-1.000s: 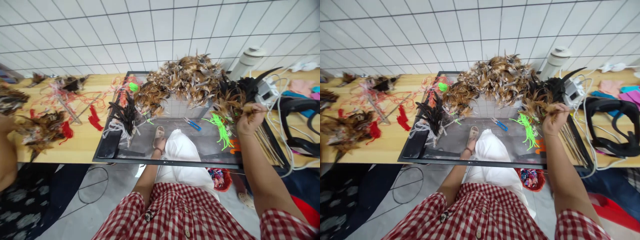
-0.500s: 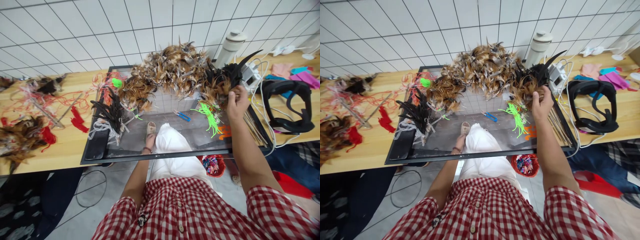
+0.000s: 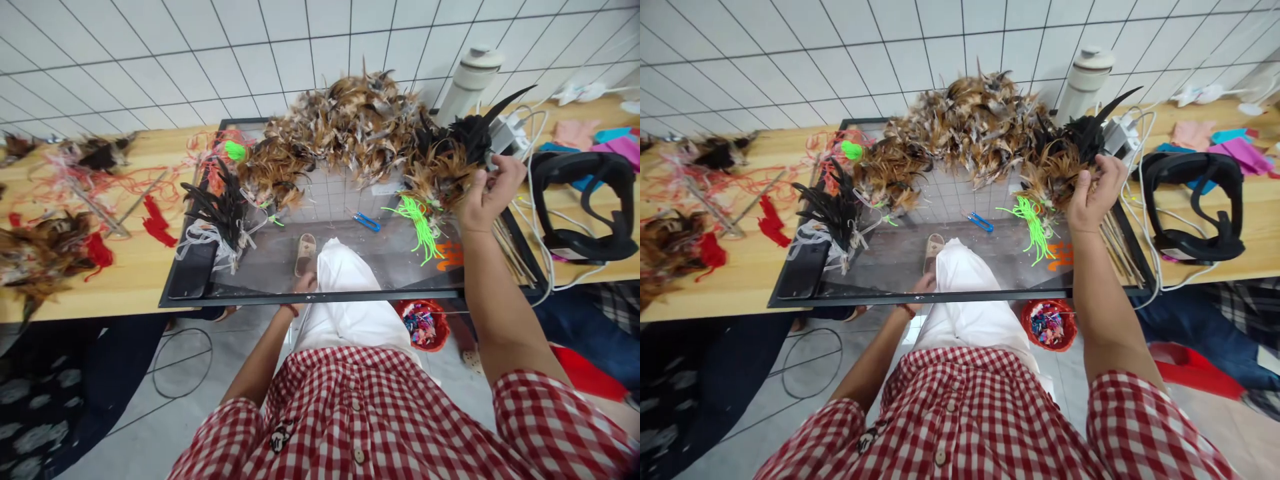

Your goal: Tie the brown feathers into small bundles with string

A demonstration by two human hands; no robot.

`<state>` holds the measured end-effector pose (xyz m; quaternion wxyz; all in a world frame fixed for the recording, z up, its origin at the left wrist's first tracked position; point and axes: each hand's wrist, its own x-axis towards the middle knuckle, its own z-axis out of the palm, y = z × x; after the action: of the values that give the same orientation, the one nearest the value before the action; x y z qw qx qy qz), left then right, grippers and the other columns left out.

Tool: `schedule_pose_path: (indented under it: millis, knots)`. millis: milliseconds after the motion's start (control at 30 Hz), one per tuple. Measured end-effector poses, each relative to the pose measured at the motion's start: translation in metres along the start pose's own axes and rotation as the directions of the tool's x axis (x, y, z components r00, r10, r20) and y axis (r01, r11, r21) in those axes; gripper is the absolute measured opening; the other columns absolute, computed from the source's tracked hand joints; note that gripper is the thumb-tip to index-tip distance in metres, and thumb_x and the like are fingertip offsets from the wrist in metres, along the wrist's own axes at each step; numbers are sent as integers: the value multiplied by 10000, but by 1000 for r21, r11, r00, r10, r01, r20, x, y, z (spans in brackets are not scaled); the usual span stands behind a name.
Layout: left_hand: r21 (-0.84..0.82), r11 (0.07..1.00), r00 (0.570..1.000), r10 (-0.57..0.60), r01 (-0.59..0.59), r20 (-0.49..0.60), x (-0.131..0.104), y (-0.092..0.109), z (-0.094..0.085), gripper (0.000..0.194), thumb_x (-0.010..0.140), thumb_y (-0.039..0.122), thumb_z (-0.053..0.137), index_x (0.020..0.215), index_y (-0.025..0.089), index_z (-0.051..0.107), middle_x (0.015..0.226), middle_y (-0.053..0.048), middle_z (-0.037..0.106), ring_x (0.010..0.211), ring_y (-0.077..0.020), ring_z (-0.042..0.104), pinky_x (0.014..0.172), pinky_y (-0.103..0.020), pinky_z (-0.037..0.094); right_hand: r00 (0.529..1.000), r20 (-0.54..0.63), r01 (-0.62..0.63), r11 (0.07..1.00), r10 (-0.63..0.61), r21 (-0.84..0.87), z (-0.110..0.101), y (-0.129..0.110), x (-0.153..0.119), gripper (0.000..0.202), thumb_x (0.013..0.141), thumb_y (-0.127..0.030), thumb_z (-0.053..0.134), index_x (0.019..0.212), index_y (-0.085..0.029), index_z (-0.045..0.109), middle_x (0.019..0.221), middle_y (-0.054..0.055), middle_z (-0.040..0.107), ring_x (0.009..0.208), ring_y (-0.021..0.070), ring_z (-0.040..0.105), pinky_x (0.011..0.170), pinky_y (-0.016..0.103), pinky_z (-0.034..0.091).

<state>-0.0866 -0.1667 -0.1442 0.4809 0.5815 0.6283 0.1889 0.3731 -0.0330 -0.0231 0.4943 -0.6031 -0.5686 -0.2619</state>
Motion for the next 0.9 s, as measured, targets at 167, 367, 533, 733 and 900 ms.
schedule_pose_path:
  millis: [167,367,533,733,900]
  knots:
    - [305,886,849,163,-350,502,-101,55,-62,313,897,338,654,1163,186,716,1188,-143,768,1113,-267,712,1047,-417,528,989,-116,104,982,-86,159,-12,-24,9,436,999,-468,453,1181,-131,662,1129,218,639,993,264,644,794,416,527]
    - [-190,834,595,510,-517,621,-70,196,-112,221,885,366,747,989,175,786,948,-97,801,864,-167,737,834,-275,576,713,645,182,961,-276,210,-26,-144,13,299,975,-419,545,1127,-226,716,1005,102,754,1021,273,665,926,412,439]
    - [-429,861,958,201,-271,-202,55,228,-73,133,923,223,624,819,157,672,611,19,600,499,-60,501,523,-173,432,367,895,255,952,-255,167,-13,-202,-6,367,968,-431,559,1214,-216,725,1186,132,738,1070,298,667,850,365,401]
    - [-584,784,915,-51,-212,-400,131,214,-71,142,824,28,565,868,144,633,757,8,613,615,-86,568,642,-237,547,375,927,415,899,-28,-141,-23,-165,7,355,976,-321,495,1164,-151,744,1163,173,745,1065,313,697,822,376,401]
    - [-491,794,847,56,-359,-529,147,198,-78,152,855,74,541,935,148,646,899,-11,671,594,-53,558,572,-180,515,417,905,448,885,-81,-127,10,-169,35,418,969,-216,475,1338,-173,668,1223,170,720,1133,324,684,871,397,390]
